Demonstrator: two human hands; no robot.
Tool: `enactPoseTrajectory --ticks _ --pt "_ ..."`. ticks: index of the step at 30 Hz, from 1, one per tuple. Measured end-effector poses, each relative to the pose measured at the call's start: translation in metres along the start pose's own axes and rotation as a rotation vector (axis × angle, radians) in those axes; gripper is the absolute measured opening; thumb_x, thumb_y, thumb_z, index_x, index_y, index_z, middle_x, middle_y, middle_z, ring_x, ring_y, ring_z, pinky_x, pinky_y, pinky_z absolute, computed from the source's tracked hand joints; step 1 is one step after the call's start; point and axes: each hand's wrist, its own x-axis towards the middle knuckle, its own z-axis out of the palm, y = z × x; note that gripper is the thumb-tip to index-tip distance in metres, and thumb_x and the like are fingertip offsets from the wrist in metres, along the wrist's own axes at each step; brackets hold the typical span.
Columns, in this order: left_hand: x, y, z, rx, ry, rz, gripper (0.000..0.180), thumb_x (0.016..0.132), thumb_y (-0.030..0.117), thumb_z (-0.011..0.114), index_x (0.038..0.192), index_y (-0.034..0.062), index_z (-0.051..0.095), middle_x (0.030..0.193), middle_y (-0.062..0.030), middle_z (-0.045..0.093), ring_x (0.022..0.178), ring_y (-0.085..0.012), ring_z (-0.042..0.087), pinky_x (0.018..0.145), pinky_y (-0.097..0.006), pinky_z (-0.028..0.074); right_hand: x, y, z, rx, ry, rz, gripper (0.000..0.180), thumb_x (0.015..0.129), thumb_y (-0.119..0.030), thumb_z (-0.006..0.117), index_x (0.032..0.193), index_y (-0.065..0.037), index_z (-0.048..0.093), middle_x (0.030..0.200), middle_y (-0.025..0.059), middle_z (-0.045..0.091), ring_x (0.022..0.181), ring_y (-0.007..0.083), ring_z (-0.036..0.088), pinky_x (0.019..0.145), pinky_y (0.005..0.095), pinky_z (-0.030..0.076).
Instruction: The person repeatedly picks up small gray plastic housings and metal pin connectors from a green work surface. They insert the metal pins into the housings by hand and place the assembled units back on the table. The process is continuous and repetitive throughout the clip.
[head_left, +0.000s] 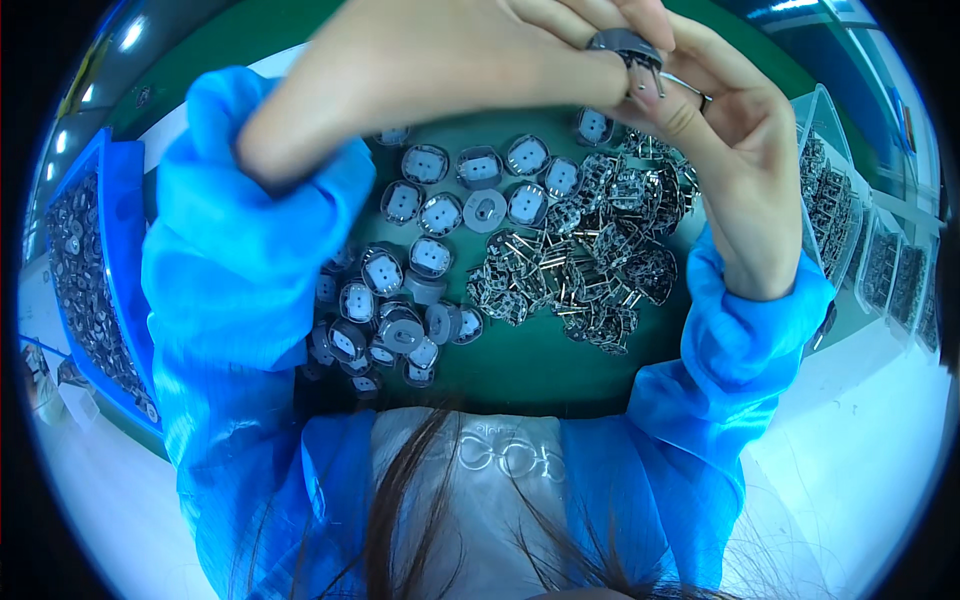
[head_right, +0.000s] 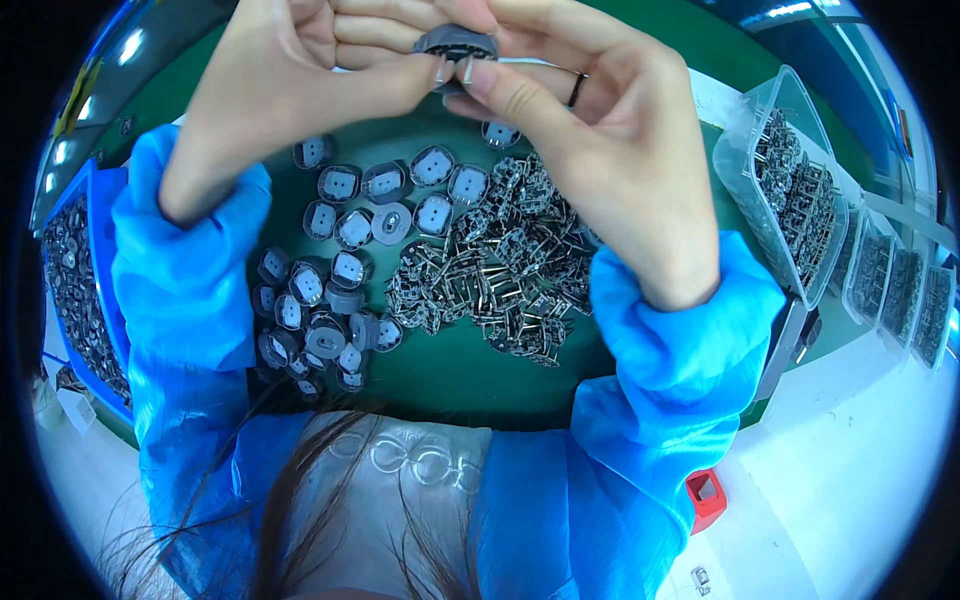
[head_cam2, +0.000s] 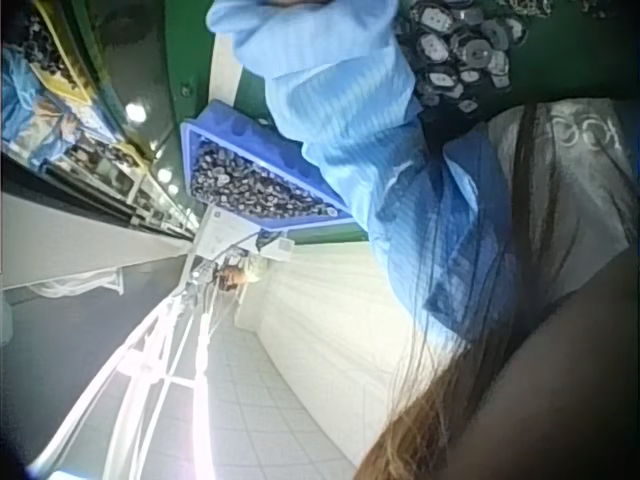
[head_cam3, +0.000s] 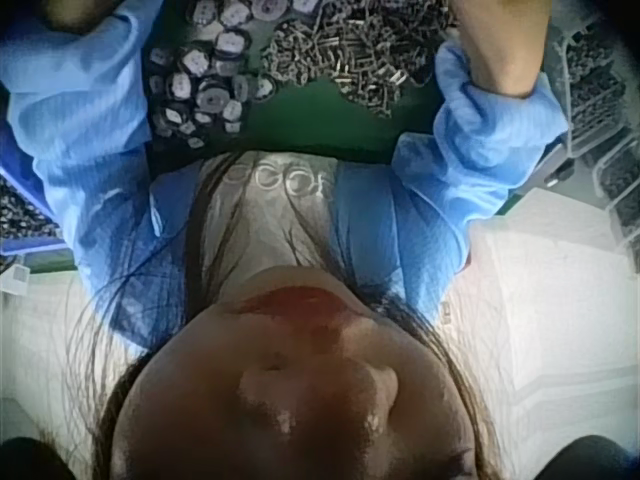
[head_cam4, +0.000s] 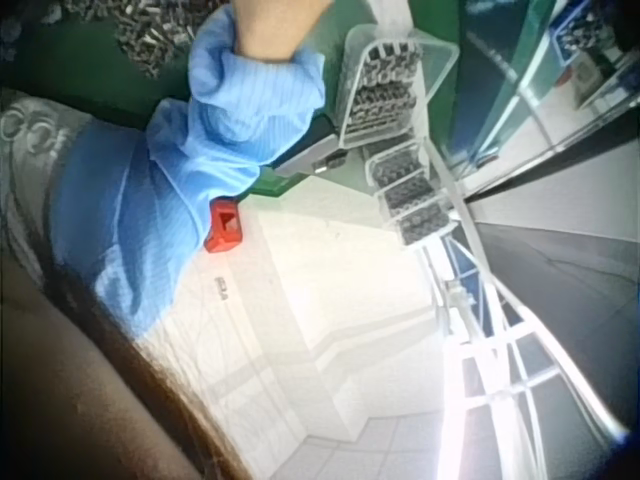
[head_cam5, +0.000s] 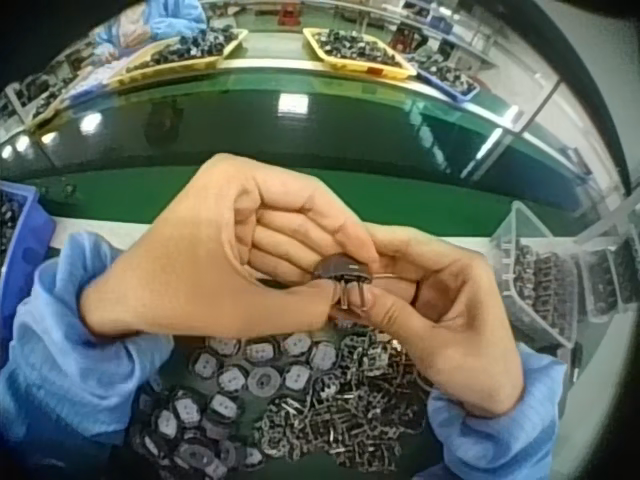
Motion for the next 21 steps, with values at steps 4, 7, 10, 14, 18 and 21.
enactPoseTrajectory --ticks 4,7,10,14,18,21 --pt "0.006 -0.01 -0.001 0.127 0.067 -0.042 0.017 0.088 -0.004 0.072 0.105 -0.0077 0.074 0.088 -0.0074 0.076 0.075 -0.0061 0.067 0.069 -0.019 0.055 -0.001 0.002 -0.016 -0.232 0.129 0.023 0.029 0.093 -0.003 0.071 0.121 0.002 0.068 0.113 0.0126 0.072 0.105 0.02 0.07 0.087 0.0324 0.056" --pt "0.021 -0.042 -0.05 0.376 0.089 -0.092 0.013 0.089 0.0 0.073 0.101 -0.0047 0.075 0.092 -0.0117 0.077 0.083 -0.0129 0.072 0.076 -0.025 0.058 -0.002 0.021 -0.024 -0.722 0.239 -0.101 0.023 0.091 -0.016 0.077 0.112 -0.006 0.078 0.1 0.009 0.076 0.092 0.0173 0.07 0.077 0.031 0.054" --pt "0.031 -0.067 -0.066 0.811 0.229 -0.034 0.012 0.086 0.005 0.077 0.094 -0.0039 0.076 0.093 -0.0157 0.073 0.083 -0.0227 0.07 0.075 -0.035 0.058 -0.008 0.031 -0.03 -1.049 0.236 -0.243 0.024 0.082 -0.015 0.084 0.102 -0.005 0.078 0.092 0.0119 0.074 0.078 0.0244 0.068 0.071 0.037 0.055" --pt "0.033 -0.083 -0.06 1.194 0.347 0.37 0.021 0.084 0.01 0.078 0.101 -0.0016 0.073 0.097 -0.0166 0.067 0.091 -0.0321 0.066 0.08 -0.043 0.055 -0.009 0.021 -0.046 -1.174 0.258 -0.201 0.029 0.074 -0.018 0.089 0.098 -0.004 0.078 0.093 0.0121 0.075 0.08 0.0282 0.067 0.072 0.0368 0.054" --pt "0.028 -0.067 -0.014 0.981 0.144 0.449 0.031 0.08 0.016 0.083 0.103 0.0011 0.069 0.094 -0.0128 0.067 0.087 -0.0277 0.066 0.078 -0.04 0.054 -0.009 0.023 -0.052 -1.088 0.06 -0.212 0.028 0.073 -0.016 0.089 0.095 -0.003 0.077 0.093 0.013 0.075 0.082 0.0315 0.068 0.076 0.0393 0.055" --pt "0.011 -0.059 0.019 0.835 -0.027 0.241 0.038 0.075 0.023 0.088 0.101 0.0039 0.069 0.091 -0.0099 0.066 0.083 -0.0263 0.065 0.075 -0.038 0.053 -0.003 0.034 -0.05 -1.091 0.082 -0.239 0.027 0.074 -0.016 0.088 0.095 -0.003 0.077 0.093 0.0145 0.074 0.084 0.0322 0.069 0.078 0.0401 0.055"
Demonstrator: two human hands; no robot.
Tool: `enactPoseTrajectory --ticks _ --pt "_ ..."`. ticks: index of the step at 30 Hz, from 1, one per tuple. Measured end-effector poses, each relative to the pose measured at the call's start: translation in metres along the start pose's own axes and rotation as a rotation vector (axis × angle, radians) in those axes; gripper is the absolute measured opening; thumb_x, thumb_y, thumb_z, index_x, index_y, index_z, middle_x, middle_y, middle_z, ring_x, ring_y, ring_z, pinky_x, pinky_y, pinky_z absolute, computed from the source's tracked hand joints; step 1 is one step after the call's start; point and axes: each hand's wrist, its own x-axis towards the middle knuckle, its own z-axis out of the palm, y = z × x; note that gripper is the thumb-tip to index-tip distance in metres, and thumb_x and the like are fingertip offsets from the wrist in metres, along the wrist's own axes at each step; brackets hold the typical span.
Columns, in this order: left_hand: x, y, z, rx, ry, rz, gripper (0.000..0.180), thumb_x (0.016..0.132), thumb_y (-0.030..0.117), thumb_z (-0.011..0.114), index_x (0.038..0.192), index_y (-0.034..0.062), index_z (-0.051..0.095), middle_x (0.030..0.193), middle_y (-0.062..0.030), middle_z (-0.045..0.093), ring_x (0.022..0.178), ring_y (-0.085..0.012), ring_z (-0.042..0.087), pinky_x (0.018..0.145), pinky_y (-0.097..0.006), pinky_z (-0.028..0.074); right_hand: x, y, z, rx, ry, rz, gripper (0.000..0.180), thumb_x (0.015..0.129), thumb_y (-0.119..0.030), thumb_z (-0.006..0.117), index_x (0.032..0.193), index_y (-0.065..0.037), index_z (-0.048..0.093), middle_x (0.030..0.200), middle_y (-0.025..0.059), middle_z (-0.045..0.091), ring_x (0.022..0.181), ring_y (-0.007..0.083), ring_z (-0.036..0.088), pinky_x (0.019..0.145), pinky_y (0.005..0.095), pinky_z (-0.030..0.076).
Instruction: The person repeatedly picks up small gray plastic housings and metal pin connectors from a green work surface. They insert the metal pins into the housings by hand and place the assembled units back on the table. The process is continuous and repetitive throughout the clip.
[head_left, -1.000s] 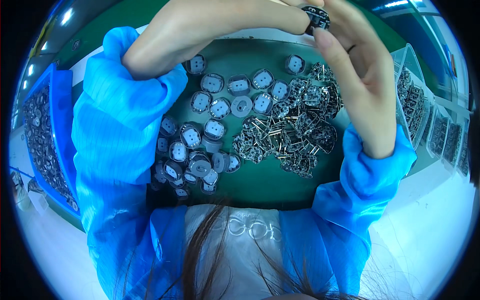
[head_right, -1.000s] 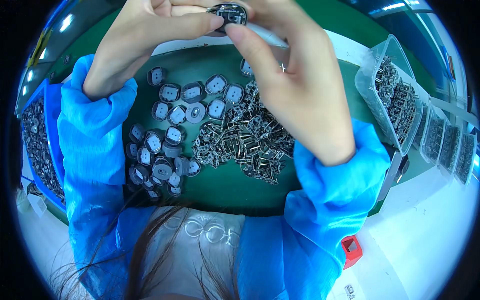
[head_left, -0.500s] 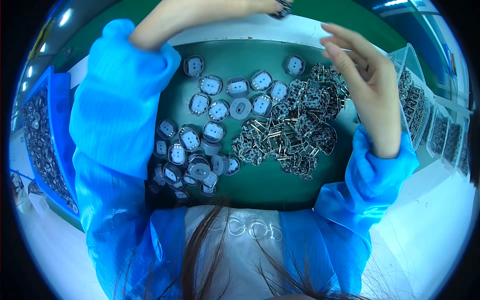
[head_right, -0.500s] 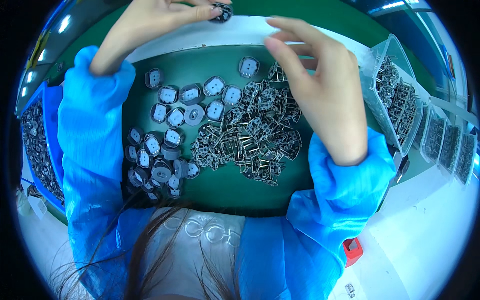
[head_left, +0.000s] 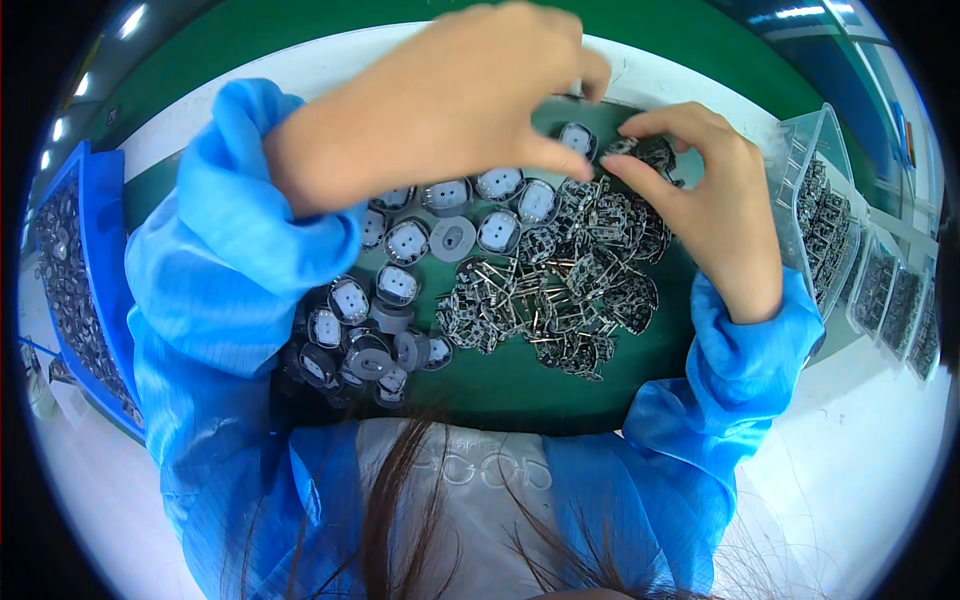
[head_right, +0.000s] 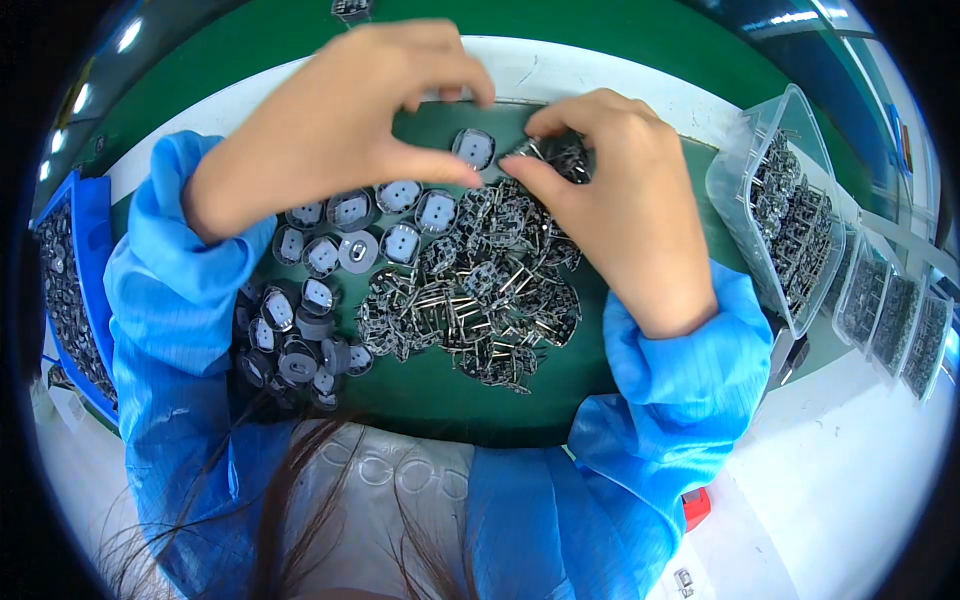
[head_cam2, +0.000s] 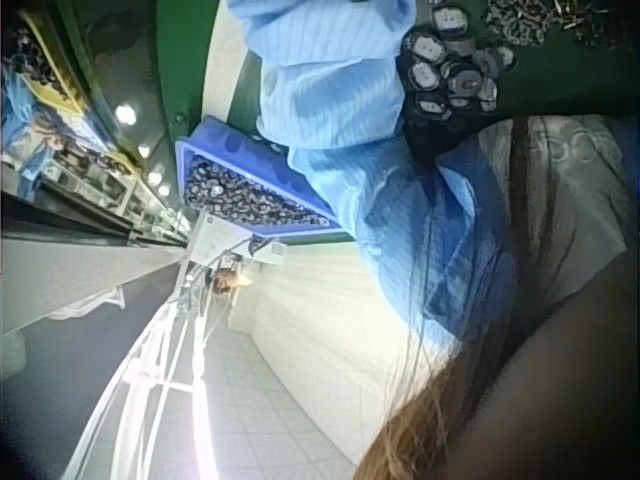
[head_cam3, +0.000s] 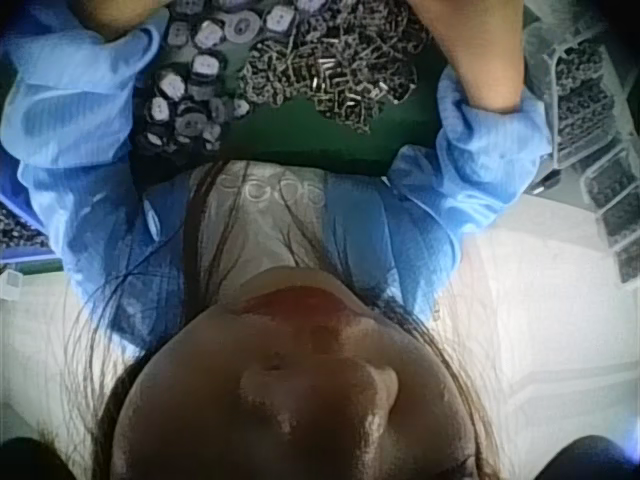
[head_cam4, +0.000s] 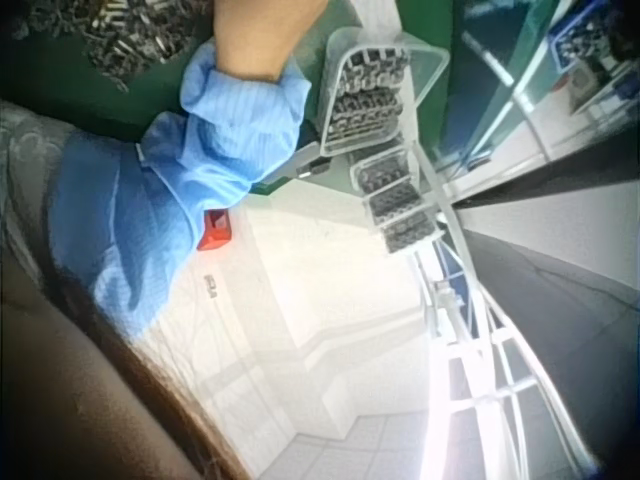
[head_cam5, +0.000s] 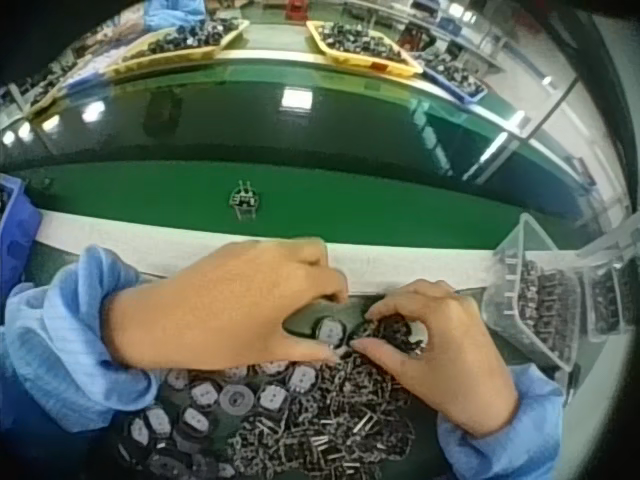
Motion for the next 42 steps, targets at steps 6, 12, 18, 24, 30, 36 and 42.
enactPoseTrajectory --ticks 6,12,18,24,30,36,42 --pt "-0.006 -0.007 0.001 -0.058 -0.074 0.046 0.041 0.072 0.009 0.084 0.11 0.0041 0.068 0.097 -0.0113 0.065 0.086 -0.0294 0.064 0.075 -0.038 0.052 0.006 -0.012 -0.007 0.048 -0.012 0.083 0.02 0.081 -0.019 0.085 0.088 -0.001 0.078 0.08 0.0106 0.075 0.071 0.0228 0.07 0.067 0.0322 0.052" --pt "-0.004 -0.004 -0.003 -0.176 -0.054 -0.095 0.046 0.076 0.011 0.085 0.118 0.0056 0.068 0.098 -0.0107 0.066 0.093 -0.0261 0.067 0.076 -0.035 0.053 0.004 -0.018 -0.017 0.26 -0.084 0.171 0.015 0.092 -0.013 0.078 0.097 0.0 0.075 0.094 0.0059 0.078 0.08 0.0113 0.069 0.07 0.0255 0.049" --pt "-0.001 0.002 -0.014 -0.349 -0.076 -0.078 0.028 0.082 0.009 0.081 0.104 -0.0025 0.069 0.096 -0.0147 0.069 0.086 -0.0266 0.07 0.077 -0.035 0.059 0.006 -0.03 -0.01 0.667 0.038 0.291 0.013 0.1 -0.001 0.066 0.111 0.004 0.062 0.104 0.0128 0.074 0.078 0.015 0.071 0.073 0.0279 0.058" --pt "0.006 0.025 -0.025 -0.5 -0.023 -0.21 0.025 0.085 0.008 0.083 0.102 -0.004 0.069 0.094 -0.0134 0.072 0.08 -0.0168 0.073 0.072 -0.028 0.063 0.004 -0.035 -0.006 0.668 0.087 0.205 0.012 0.099 0.002 0.065 0.111 0.005 0.063 0.107 0.0116 0.072 0.077 0.012 0.068 0.068 0.0241 0.055" --pt "-0.002 0.025 -0.027 -0.647 0.0 -0.257 0.027 0.083 0.007 0.085 0.103 -0.0038 0.07 0.094 -0.0118 0.072 0.078 -0.0129 0.071 0.072 -0.025 0.061 0.004 -0.04 -0.012 0.348 0.042 0.062 0.016 0.093 0.004 0.07 0.108 0.003 0.073 0.108 0.0077 0.072 0.08 0.0105 0.067 0.073 0.0256 0.054" --pt "0.002 0.028 -0.027 -0.712 -0.042 -0.326 0.028 0.083 0.006 0.084 0.106 -0.0038 0.071 0.096 -0.0123 0.072 0.079 -0.0134 0.071 0.075 -0.026 0.063 0.002 -0.025 -0.019 0.096 0.089 -0.219 0.031 0.078 0.006 0.079 0.107 -0.006 0.08 0.109 0.0081 0.073 0.088 0.0138 0.065 0.077 0.0268 0.051" --pt "-0.009 0.012 -0.006 -0.773 0.018 -0.173 0.03 0.085 0.008 0.083 0.109 -0.0047 0.07 0.1 -0.0141 0.072 0.083 -0.0189 0.073 0.078 -0.03 0.065 0.002 -0.039 -0.028 -0.016 0.049 -0.098 0.026 0.075 0.006 0.083 0.098 -0.004 0.077 0.099 0.0048 0.07 0.087 0.0125 0.065 0.079 0.0257 0.051"
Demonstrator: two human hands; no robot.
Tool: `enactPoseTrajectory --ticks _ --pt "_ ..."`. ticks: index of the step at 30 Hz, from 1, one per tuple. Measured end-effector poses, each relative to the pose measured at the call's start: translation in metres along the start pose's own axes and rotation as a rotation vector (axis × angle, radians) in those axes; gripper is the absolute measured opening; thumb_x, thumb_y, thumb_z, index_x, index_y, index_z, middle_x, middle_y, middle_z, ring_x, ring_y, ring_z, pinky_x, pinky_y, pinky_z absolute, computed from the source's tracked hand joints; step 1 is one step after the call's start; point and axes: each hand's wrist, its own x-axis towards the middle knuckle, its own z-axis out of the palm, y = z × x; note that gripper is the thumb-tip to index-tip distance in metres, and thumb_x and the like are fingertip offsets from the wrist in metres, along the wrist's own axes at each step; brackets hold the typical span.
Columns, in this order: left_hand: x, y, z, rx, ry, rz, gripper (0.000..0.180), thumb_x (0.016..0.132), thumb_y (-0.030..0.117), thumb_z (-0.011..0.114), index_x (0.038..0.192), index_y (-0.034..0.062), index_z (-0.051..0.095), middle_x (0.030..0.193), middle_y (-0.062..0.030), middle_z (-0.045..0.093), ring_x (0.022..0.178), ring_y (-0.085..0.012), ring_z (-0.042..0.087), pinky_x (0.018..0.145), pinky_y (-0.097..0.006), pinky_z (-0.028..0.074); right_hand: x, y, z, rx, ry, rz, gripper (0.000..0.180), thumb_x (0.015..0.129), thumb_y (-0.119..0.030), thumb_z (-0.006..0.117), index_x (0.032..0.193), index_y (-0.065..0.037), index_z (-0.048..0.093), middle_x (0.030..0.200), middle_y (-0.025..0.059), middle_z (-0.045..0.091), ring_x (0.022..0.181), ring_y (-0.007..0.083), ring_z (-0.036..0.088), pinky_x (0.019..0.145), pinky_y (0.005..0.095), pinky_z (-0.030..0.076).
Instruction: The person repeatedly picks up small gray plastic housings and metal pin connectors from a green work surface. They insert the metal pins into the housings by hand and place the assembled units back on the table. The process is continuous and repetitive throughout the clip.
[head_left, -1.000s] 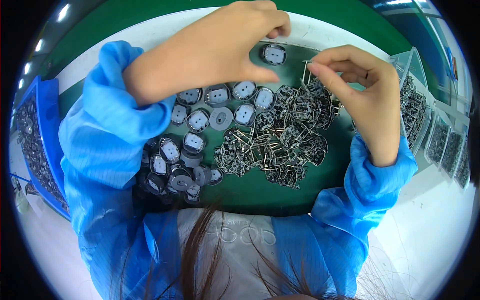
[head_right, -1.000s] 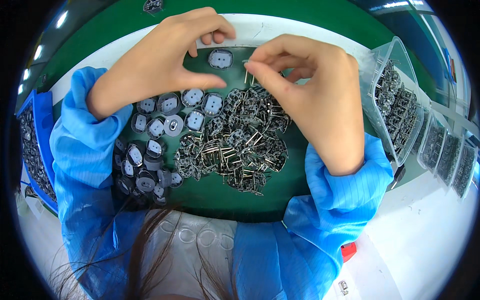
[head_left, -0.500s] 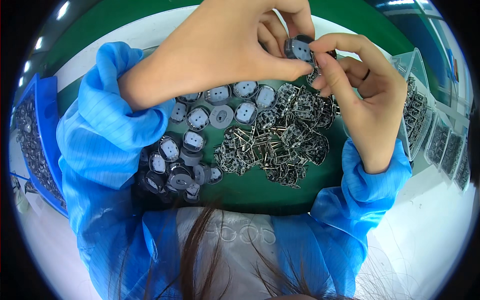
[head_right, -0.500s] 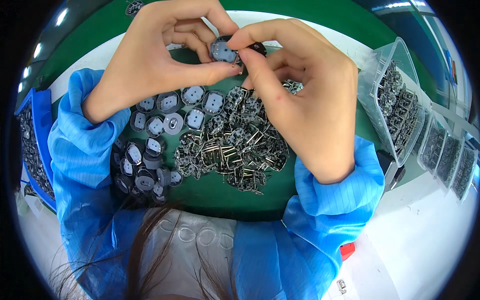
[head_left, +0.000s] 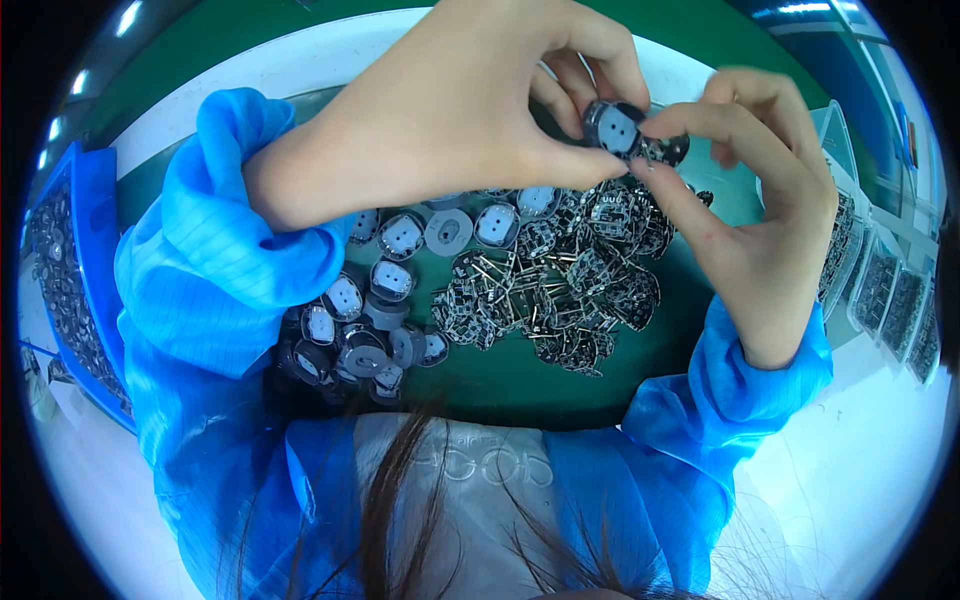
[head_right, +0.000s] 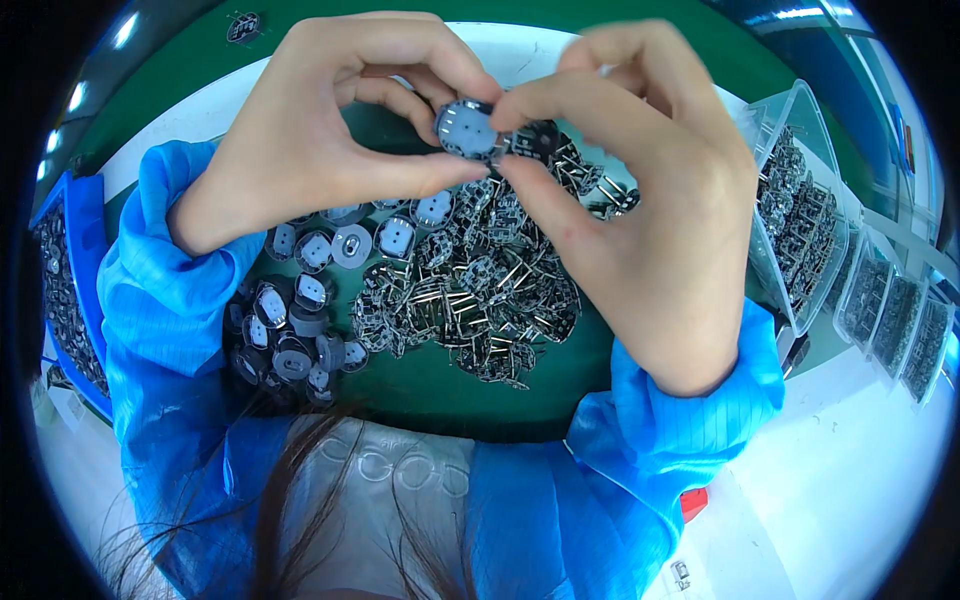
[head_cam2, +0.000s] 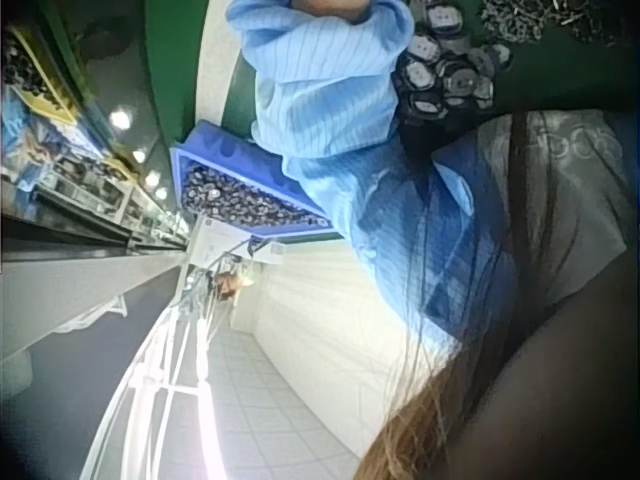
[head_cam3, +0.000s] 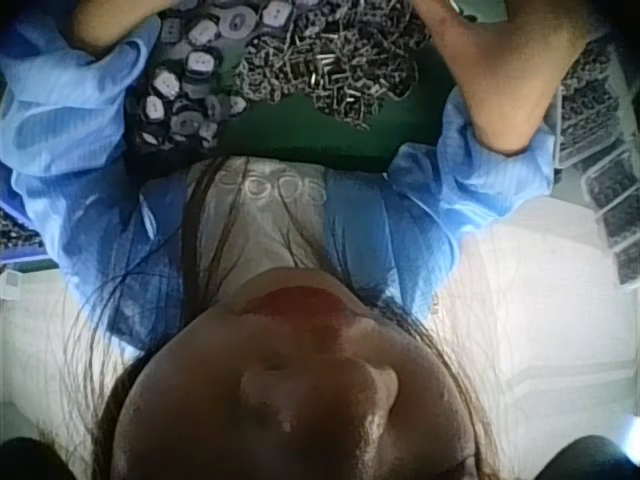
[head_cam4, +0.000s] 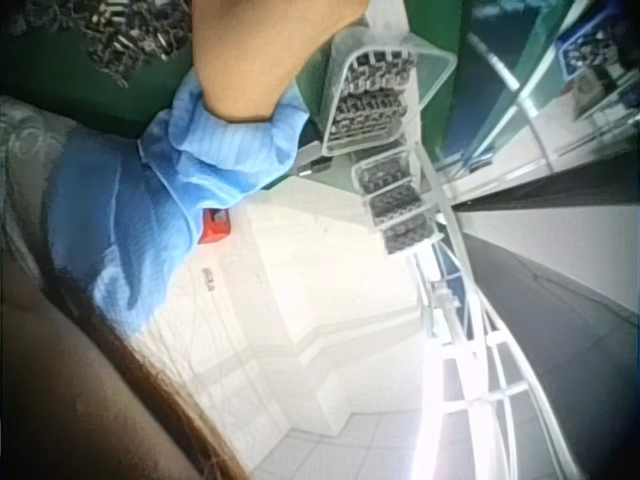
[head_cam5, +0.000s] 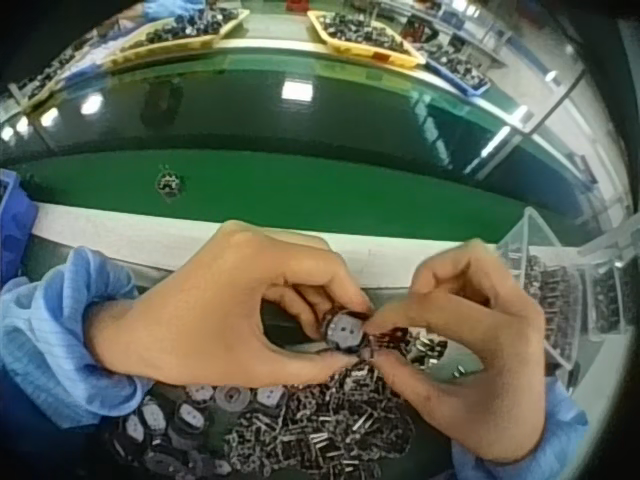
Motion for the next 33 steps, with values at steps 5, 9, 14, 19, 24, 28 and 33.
enactPoseTrajectory --ticks 5,9,14,19,24,28,33 --pt "0.005 0.025 -0.003 0.202 -0.059 -0.022 0.032 0.085 0.009 0.082 0.112 -0.0043 0.07 0.105 -0.0158 0.072 0.086 -0.0205 0.073 0.08 -0.031 0.065 -0.007 0.001 -0.007 0.174 -0.015 0.28 0.017 0.08 0.003 0.083 0.093 0.002 0.073 0.092 0.0036 0.069 0.085 0.0099 0.067 0.079 0.0234 0.052" --pt "0.001 -0.003 -0.003 -0.02 -0.043 0.071 0.035 0.086 0.009 0.083 0.115 -0.0041 0.068 0.104 -0.0164 0.072 0.087 -0.0208 0.074 0.082 -0.032 0.066 -0.002 -0.008 0.001 0.433 0.049 0.295 0.014 0.087 0.002 0.08 0.099 0.004 0.074 0.094 0.0058 0.073 0.086 0.0119 0.07 0.079 0.0242 0.055" --pt "0.001 0.006 -0.003 -0.134 -0.016 -0.093 0.034 0.085 0.005 0.083 0.114 -0.0036 0.068 0.103 -0.015 0.073 0.09 -0.0171 0.074 0.084 -0.03 0.065 -0.002 -0.004 0.013 0.248 0.14 0.143 0.014 0.087 0.003 0.079 0.1 0.004 0.075 0.095 0.007 0.074 0.088 0.0137 0.071 0.079 0.0259 0.057" --pt "0.004 0.03 0.001 0.022 -0.03 -0.128 0.033 0.085 0.004 0.084 0.112 -0.0039 0.068 0.099 -0.0132 0.074 0.089 -0.0123 0.073 0.084 -0.028 0.064 -0.001 -0.001 0.016 0.119 0.184 0.007 0.014 0.083 0.005 0.081 0.096 0.002 0.077 0.094 0.0086 0.075 0.085 0.0159 0.072 0.072 0.0265 0.059" --pt "0.001 0.024 -0.008 -0.052 -0.053 -0.129 0.026 0.086 -0.002 0.081 0.108 -0.0071 0.07 0.093 -0.0114 0.075 0.085 -0.0083 0.07 0.078 -0.023 0.06 -0.003 -0.007 0.023 -0.049 0.289 -0.06 0.013 0.079 0.005 0.083 0.09 0.002 0.077 0.088 0.009 0.075 0.083 0.0175 0.073 0.071 0.0269 0.061" --pt "0.005 0.011 -0.009 -0.413 -0.026 -0.287 0.025 0.085 -0.004 0.078 0.108 -0.0087 0.07 0.092 -0.0105 0.075 0.083 -0.007 0.068 0.074 -0.022 0.057 -0.008 -0.006 0.027 -0.045 0.263 -0.017 0.021 0.083 0.006 0.08 0.103 0.002 0.074 0.1 0.0101 0.074 0.095 0.0195 0.072 0.078 0.0295 0.06" --pt "0.002 0.015 -0.012 -0.229 -0.019 -0.252 0.029 0.081 -0.001 0.079 0.108 -0.0075 0.07 0.095 -0.0109 0.075 0.083 -0.0074 0.068 0.074 -0.022 0.057 -0.007 0.0 0.045 0.513 0.067 0.177 0.038 0.095 0.006 0.066 0.132 0.002 0.06 0.125 0.0125 0.067 0.115 0.0217 0.067 0.098 0.0325 0.054"
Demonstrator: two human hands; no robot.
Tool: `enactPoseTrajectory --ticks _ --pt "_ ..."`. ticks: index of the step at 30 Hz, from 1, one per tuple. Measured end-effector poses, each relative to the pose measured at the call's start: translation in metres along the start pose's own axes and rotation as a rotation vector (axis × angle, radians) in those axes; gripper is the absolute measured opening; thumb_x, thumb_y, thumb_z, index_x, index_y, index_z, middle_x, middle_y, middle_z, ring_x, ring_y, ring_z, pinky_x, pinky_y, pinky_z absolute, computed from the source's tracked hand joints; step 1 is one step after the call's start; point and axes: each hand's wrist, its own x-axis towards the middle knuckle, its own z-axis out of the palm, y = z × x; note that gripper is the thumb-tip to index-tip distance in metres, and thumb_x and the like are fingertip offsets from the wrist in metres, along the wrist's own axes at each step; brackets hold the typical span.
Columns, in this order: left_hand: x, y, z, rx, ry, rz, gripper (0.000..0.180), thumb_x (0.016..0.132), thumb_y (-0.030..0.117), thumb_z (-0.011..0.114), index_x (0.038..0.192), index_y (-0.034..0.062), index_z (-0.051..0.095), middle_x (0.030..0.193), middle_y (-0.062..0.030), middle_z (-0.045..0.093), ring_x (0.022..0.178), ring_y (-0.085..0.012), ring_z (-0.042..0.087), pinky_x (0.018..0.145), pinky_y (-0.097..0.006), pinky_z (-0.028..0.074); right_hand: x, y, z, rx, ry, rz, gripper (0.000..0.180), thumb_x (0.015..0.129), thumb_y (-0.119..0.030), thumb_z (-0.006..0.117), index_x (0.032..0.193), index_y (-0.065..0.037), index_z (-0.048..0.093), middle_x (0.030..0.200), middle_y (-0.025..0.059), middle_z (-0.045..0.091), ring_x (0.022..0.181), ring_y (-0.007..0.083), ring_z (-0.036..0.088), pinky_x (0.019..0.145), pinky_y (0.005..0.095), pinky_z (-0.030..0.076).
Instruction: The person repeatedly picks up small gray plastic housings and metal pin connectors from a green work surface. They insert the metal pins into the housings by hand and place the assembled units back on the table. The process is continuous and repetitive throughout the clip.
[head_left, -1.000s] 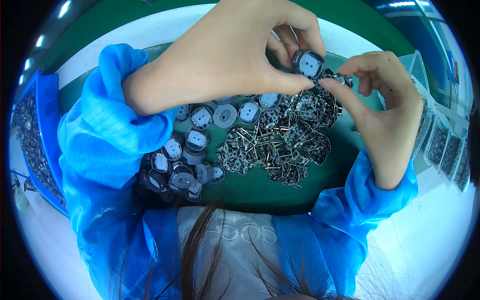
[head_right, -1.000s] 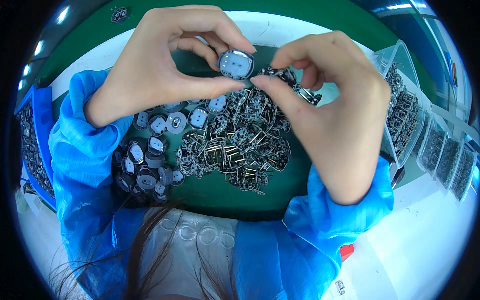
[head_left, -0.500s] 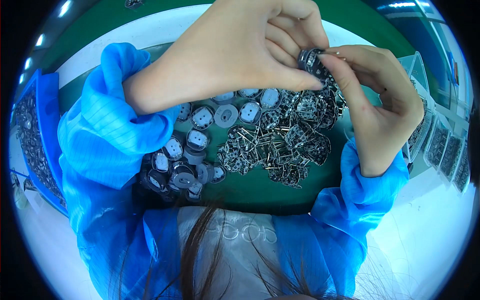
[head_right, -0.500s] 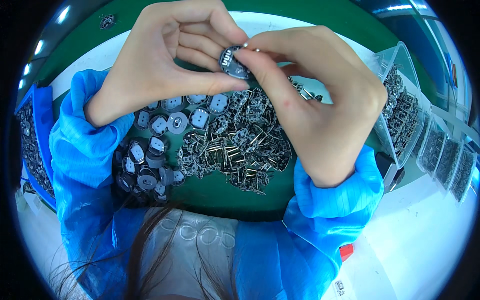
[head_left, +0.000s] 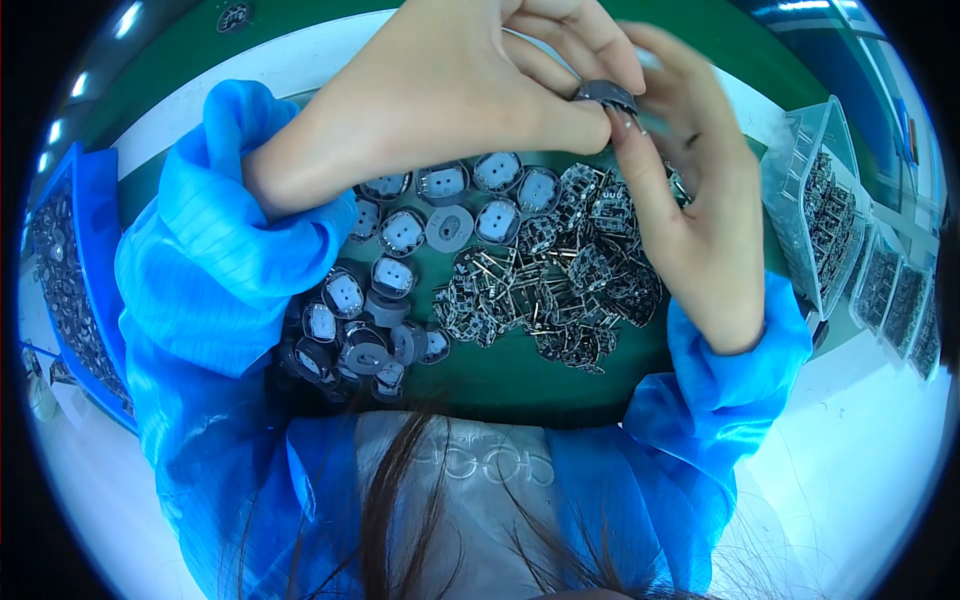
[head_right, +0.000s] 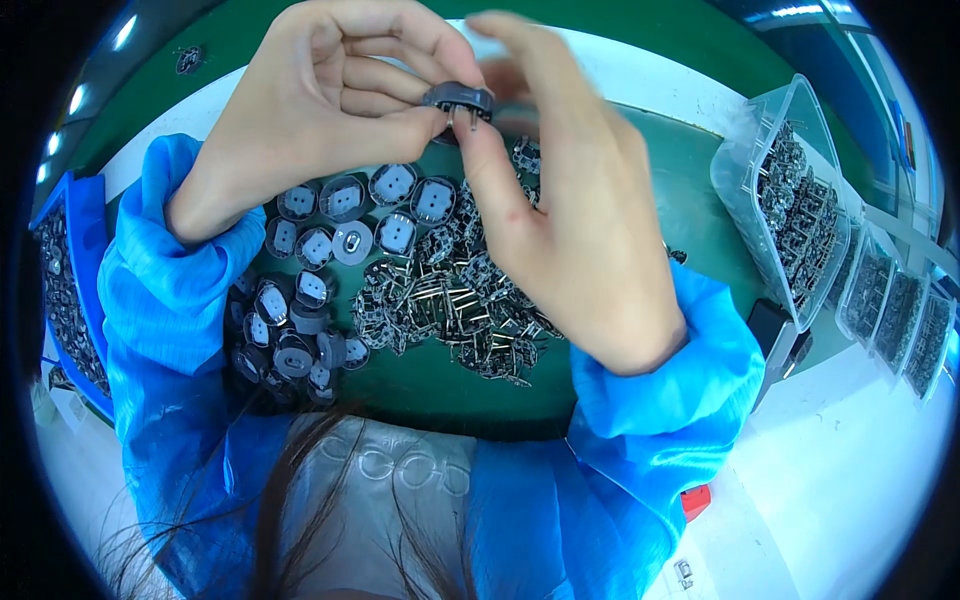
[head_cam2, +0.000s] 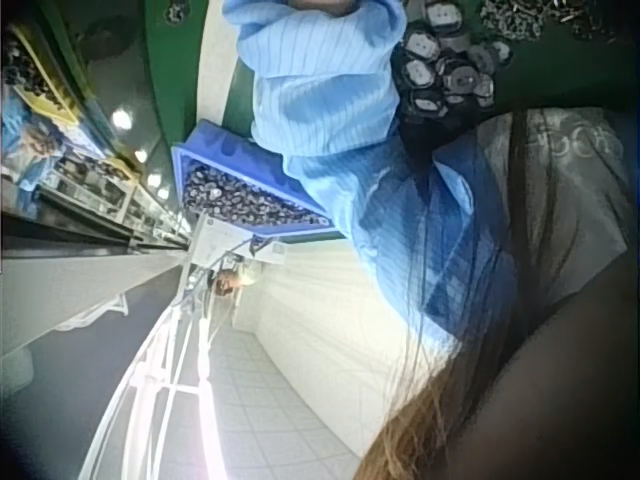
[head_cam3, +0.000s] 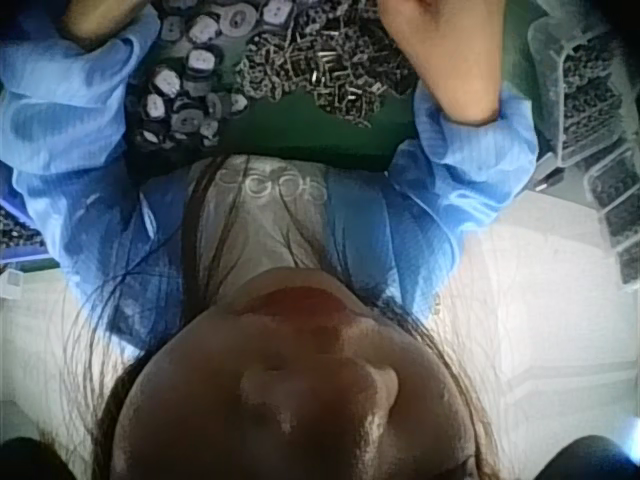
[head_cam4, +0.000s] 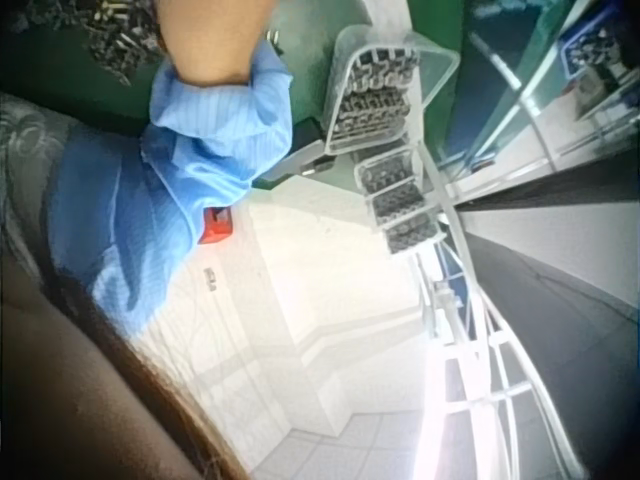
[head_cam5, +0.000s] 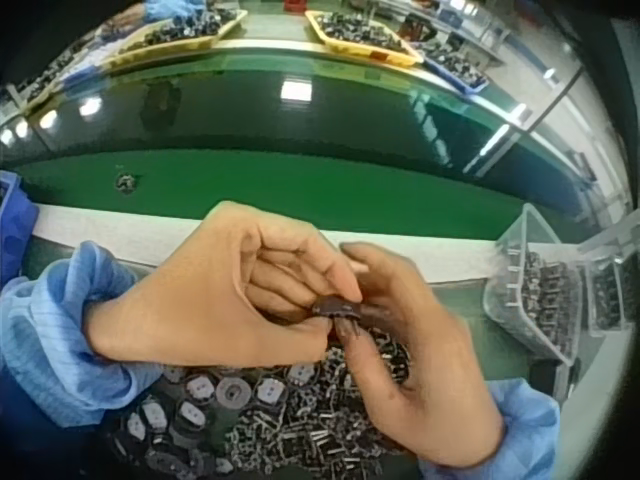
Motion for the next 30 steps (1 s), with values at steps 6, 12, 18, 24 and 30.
enactPoseTrajectory --ticks 6,12,18,24,30 --pt "0.0 0.014 0.005 0.259 0.143 0.087 0.031 0.082 0.001 0.078 0.111 -0.0047 0.067 0.094 -0.0137 0.076 0.082 -0.0108 0.071 0.072 -0.022 0.058 0.008 -0.006 -0.017 -0.056 -0.056 0.101 0.039 0.098 -0.001 0.067 0.136 0.002 0.06 0.123 0.013 0.07 0.116 0.0174 0.066 0.1 0.0317 0.052" --pt "0.03 -0.01 -0.051 0.353 0.215 0.102 0.026 0.091 0.003 0.074 0.113 -0.0073 0.065 0.093 -0.0149 0.077 0.082 -0.0146 0.074 0.072 -0.023 0.058 0.005 0.002 -0.042 -0.395 -0.112 0.045 0.036 0.09 -0.011 0.078 0.124 -0.007 0.072 0.112 0.0055 0.075 0.107 0.017 0.068 0.087 0.0339 0.053" --pt "0.017 -0.016 -0.098 1.414 0.591 0.225 0.024 0.089 0.012 0.075 0.106 -0.0045 0.071 0.103 -0.0169 0.072 0.098 -0.0317 0.07 0.09 -0.039 0.055 0.006 0.01 -0.036 -0.437 -0.2 -0.053 0.03 0.077 -0.008 0.084 0.105 -0.004 0.073 0.103 0.0071 0.075 0.093 0.025 0.07 0.08 0.0352 0.051" --pt "0.022 -0.019 -0.05 1.235 0.216 0.442 0.035 0.082 0.019 0.082 0.108 0.0002 0.069 0.103 -0.0137 0.067 0.096 -0.0283 0.064 0.087 -0.039 0.051 0.009 0.009 -0.041 -0.288 -0.146 0.072 0.018 0.083 -0.005 0.082 0.092 0.001 0.068 0.096 0.0078 0.075 0.092 0.0163 0.07 0.08 0.0315 0.055" --pt "-0.018 -0.011 -0.002 0.921 -0.13 0.168 0.036 0.071 0.01 0.088 0.1 0.0032 0.068 0.094 -0.0088 0.065 0.08 -0.0237 0.062 0.07 -0.037 0.054 0.009 0.008 -0.026 -0.383 -0.072 0.003 0.014 0.083 -0.001 0.081 0.093 0.001 0.07 0.095 0.0076 0.074 0.086 0.0152 0.07 0.072 0.0294 0.058"
